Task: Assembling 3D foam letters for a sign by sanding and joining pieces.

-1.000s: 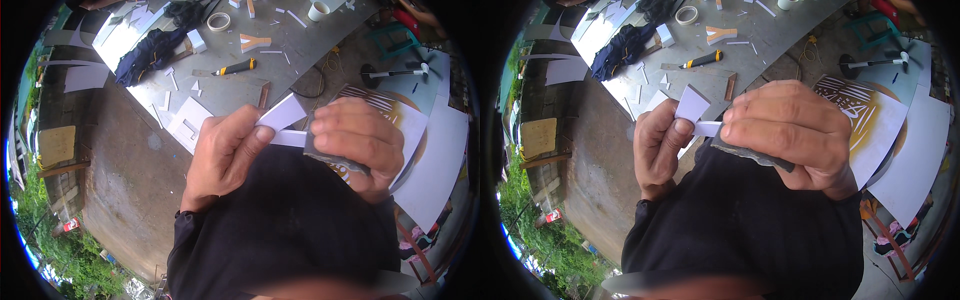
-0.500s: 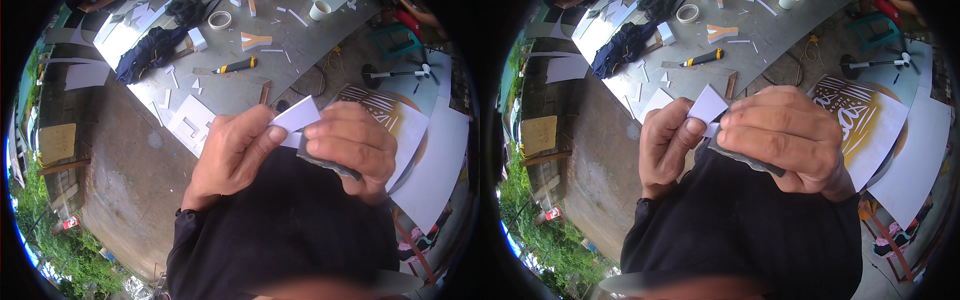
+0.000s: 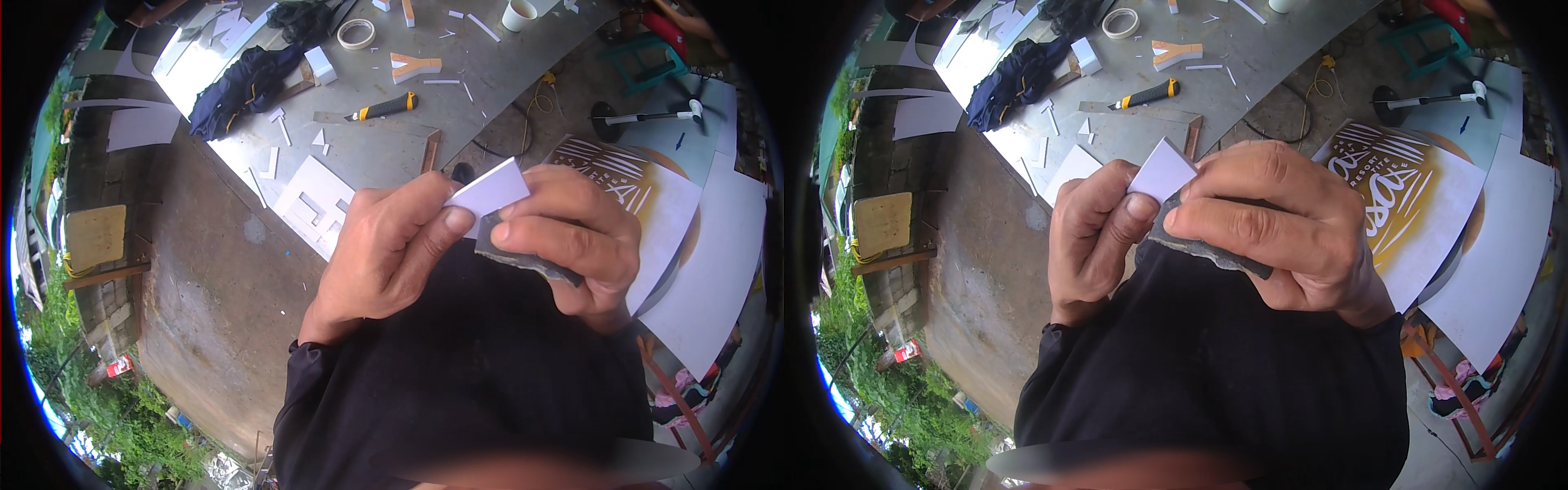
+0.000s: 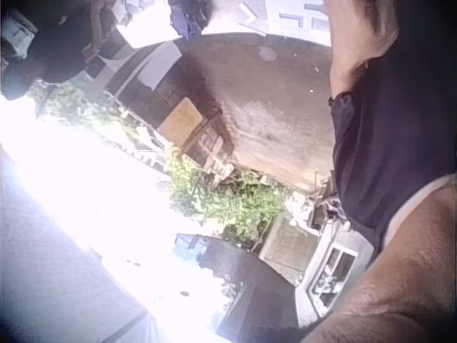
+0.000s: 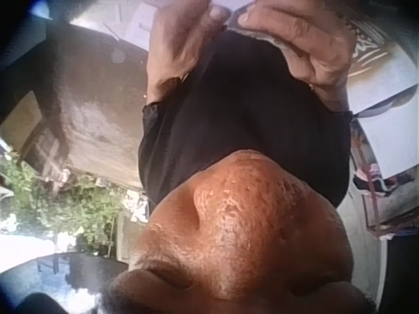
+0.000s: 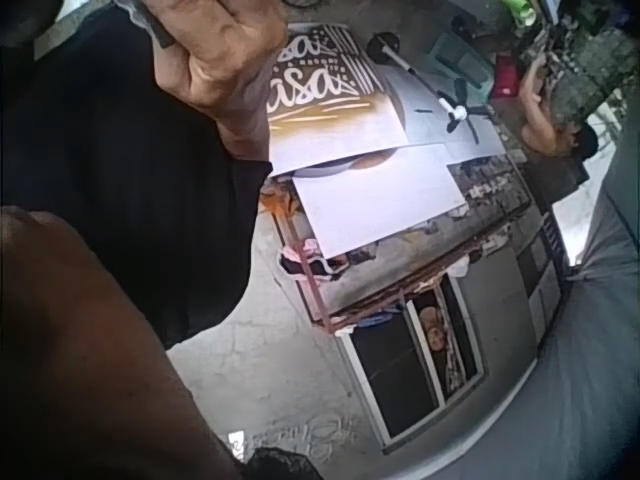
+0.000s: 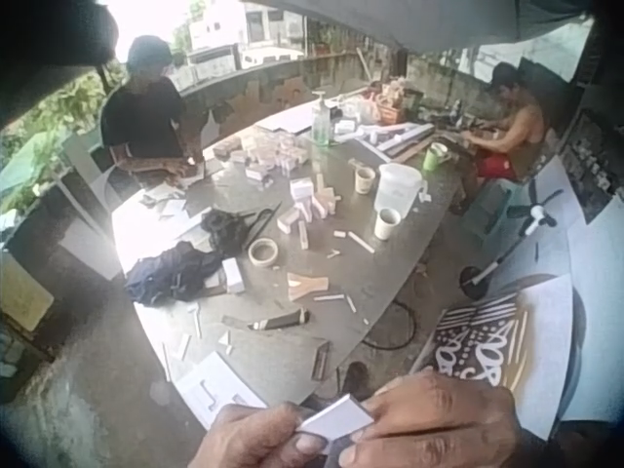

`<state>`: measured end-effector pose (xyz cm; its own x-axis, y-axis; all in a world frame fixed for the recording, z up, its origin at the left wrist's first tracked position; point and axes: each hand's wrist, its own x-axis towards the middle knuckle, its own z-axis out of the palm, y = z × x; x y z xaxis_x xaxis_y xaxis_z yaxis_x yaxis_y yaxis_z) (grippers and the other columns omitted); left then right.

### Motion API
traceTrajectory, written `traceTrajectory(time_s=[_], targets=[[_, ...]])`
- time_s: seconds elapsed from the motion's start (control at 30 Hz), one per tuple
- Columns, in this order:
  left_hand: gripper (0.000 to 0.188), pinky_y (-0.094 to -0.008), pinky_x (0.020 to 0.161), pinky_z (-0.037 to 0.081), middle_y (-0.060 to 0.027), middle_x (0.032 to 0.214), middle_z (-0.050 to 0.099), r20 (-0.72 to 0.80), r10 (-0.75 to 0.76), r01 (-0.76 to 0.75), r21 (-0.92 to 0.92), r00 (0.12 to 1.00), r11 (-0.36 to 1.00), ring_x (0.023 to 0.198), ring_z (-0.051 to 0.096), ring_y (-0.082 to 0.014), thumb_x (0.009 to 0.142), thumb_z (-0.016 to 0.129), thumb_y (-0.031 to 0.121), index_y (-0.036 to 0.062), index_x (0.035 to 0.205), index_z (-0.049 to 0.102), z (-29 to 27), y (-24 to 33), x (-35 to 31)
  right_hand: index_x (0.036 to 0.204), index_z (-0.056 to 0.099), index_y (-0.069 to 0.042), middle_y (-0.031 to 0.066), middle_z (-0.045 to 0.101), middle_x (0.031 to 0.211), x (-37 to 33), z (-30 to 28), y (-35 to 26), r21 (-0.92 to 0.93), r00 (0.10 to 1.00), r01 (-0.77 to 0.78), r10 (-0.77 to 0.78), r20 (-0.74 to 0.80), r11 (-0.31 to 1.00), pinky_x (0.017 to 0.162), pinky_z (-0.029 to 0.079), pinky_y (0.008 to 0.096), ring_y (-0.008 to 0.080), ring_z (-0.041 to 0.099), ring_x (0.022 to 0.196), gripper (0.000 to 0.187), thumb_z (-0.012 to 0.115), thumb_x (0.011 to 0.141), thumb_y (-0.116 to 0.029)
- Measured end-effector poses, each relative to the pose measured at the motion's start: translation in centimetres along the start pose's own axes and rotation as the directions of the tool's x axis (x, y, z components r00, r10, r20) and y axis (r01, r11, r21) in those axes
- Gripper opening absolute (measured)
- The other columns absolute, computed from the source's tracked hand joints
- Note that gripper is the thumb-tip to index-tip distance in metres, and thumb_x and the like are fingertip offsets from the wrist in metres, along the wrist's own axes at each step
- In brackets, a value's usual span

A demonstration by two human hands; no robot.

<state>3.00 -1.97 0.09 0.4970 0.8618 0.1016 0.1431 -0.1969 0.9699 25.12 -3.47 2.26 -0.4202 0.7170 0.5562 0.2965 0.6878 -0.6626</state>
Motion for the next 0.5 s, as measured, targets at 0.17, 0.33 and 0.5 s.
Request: traceTrajectory(time_s=[0.17,0.33,0.5], targets=[[0.017,-0.0368,0.048,0.038,-0.0126,0.058,0.050,-0.025,-0.020,0.020,0.006,0.999,1.000,0.050,0.055,-0.0305,0.096,0.062,0.012,0.0013,0.084,0.057,0.1,0.1,-0.1,0.098,0.074,0.000,0.0128,0.067,0.095,0.1,0.0,-0.3,-0.004,1.000,-0.025,0.025,0.009,1.000,0.075,0.057,0.0366,0.0276,0.069,0.085,0.024,0.067,0.077,-0.010],[0.017,-0.0373,0.048,0.038,-0.0125,0.058,0.050,-0.025,-0.047,0.046,-0.008,0.999,0.999,0.050,0.055,-0.0315,0.096,0.062,0.012,0.0010,0.084,0.057,0.2,0.2,-0.6,0.096,0.074,0.000,0.0118,0.068,0.095,0.1,-0.4,-0.7,0.013,0.999,-0.035,0.035,0.027,0.999,0.075,0.057,0.0370,0.0272,0.069,0.085,0.022,0.068,0.077,-0.010],[0.017,-0.0378,0.048,0.038,-0.0130,0.057,0.049,0.001,-0.062,0.062,-0.025,0.998,0.998,0.050,0.055,-0.0322,0.096,0.062,0.012,0.0010,0.084,0.057,0.2,0.4,-0.7,0.101,0.072,0.002,0.0162,0.067,0.096,-1.0,-0.7,-0.7,0.018,1.000,-0.013,0.012,0.028,1.000,0.080,0.054,0.0445,0.0337,0.067,0.090,0.039,0.057,0.094,-0.034]])
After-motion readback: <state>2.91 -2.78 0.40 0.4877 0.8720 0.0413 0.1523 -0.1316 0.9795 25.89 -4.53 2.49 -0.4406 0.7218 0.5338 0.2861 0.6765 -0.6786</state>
